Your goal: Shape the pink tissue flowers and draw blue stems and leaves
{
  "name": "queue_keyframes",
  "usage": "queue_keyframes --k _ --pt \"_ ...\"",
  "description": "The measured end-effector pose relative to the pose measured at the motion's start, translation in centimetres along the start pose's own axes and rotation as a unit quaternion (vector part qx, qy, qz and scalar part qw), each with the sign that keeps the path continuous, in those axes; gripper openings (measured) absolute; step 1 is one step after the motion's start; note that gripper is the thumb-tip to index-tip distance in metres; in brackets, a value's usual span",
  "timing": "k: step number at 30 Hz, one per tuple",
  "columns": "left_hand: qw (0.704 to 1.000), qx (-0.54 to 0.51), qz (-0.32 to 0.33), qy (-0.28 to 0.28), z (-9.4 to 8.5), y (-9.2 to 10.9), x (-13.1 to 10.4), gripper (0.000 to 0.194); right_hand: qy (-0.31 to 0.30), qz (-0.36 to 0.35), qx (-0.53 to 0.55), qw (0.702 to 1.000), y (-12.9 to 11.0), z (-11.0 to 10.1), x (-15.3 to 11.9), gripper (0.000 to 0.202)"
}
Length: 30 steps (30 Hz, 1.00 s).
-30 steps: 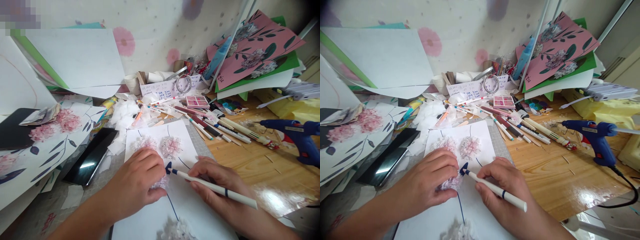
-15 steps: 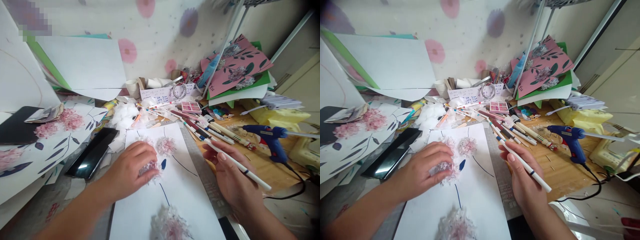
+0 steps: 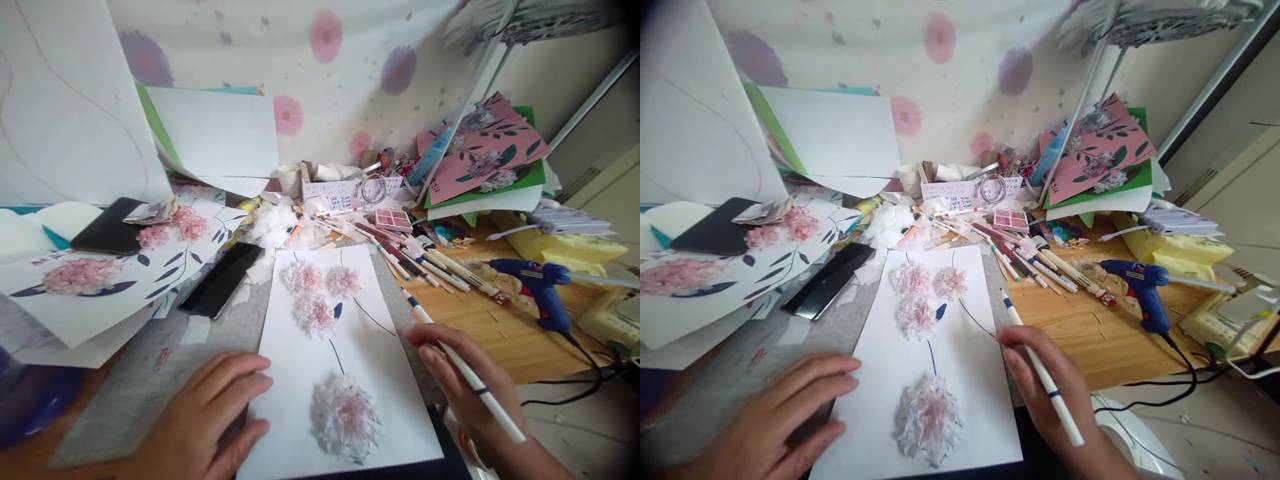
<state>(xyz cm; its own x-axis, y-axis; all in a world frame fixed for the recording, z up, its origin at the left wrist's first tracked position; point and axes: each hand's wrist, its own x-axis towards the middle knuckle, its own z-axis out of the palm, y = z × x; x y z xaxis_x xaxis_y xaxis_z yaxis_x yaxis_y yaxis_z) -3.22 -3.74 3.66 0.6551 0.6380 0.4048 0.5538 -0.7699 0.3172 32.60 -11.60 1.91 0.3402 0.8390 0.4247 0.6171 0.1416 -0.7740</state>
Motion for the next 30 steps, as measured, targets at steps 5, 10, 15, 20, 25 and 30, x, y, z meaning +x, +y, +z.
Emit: queue_keyframes --k 5,10,15,20,25,30 --pt "0.997 0.066 0.026 -0.007 1.5 0.5 -2.2 0.031 -0.033 -0.079 -0.042 0.995 -1.0 0.7 0.5 0.013" --pt "0.998 0.058 0.019 0.012 2.4 1.2 -1.6 0.024 -0.125 -0.150 -0.081 0.977 -2.5 3.0 4.1 0.009" --pt "0.994 0.085 0.049 0.038 3.0 0.9 -1.8 0.027 -0.170 -0.192 -0.114 0.960 -3.8 5.9 6.7 0.011" --pt "0.988 0.114 0.092 0.044 3.1 0.3 -1.6 0.034 -0.183 -0.217 -0.158 0.946 -4.1 7.5 7.2 0.015" --pt "0.982 0.139 0.111 0.067 2.4 0.6 -0.7 0.032 -0.154 -0.245 -0.187 0.939 -3.8 8.2 7.0 0.021" --pt "0.978 0.150 0.128 0.072 2.1 0.7 -0.5 0.031 -0.070 -0.263 -0.196 0.942 -3.2 5.1 6.7 0.015"
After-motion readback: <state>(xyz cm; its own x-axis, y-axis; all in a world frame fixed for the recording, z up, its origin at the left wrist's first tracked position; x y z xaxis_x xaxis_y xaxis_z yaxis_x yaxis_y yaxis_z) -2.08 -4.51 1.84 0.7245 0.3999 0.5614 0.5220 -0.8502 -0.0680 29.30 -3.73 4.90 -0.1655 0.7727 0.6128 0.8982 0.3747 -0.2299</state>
